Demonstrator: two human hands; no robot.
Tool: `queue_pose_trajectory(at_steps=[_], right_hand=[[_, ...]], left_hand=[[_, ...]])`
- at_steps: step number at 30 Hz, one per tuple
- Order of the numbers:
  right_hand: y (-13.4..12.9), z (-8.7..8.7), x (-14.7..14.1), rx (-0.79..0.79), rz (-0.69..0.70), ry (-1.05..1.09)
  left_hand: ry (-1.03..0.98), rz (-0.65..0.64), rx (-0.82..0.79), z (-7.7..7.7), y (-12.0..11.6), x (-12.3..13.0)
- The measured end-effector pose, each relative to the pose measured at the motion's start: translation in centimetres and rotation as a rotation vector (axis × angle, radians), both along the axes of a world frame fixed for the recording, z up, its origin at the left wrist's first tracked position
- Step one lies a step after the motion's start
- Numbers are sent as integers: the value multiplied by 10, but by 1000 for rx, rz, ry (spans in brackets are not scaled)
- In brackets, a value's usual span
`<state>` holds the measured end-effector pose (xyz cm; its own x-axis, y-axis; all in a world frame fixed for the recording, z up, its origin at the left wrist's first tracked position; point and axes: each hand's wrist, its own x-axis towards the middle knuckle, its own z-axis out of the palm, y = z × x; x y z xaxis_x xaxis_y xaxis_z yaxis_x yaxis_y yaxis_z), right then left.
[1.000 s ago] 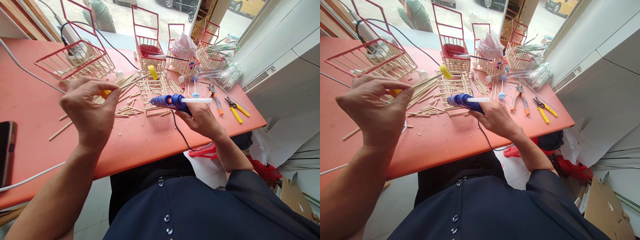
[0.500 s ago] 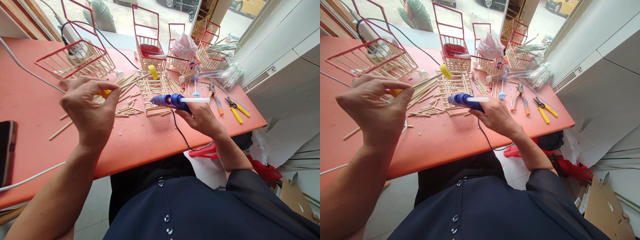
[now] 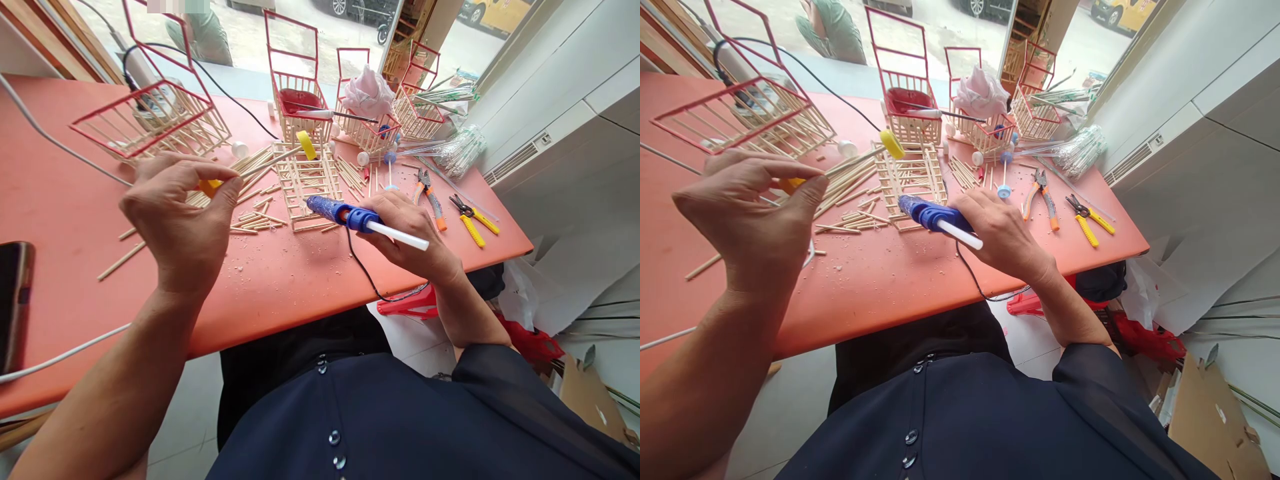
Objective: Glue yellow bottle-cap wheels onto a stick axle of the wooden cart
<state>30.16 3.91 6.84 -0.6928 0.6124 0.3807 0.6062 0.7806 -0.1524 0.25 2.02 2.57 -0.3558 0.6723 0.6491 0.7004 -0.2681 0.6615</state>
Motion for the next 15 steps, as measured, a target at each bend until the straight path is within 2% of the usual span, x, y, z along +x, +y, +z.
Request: queue_pose_trajectory(at_steps=[4,10,15], right_hand=[[-2,-2,6,19,5,5],[1,-13,12,4,69,220],[-1,-28,12,220,112,120]], left_hand=[[5,-4,32,-2,0,0],[8,-1,28,-2,1,-2],[14,-3,49,-4,2,-2]])
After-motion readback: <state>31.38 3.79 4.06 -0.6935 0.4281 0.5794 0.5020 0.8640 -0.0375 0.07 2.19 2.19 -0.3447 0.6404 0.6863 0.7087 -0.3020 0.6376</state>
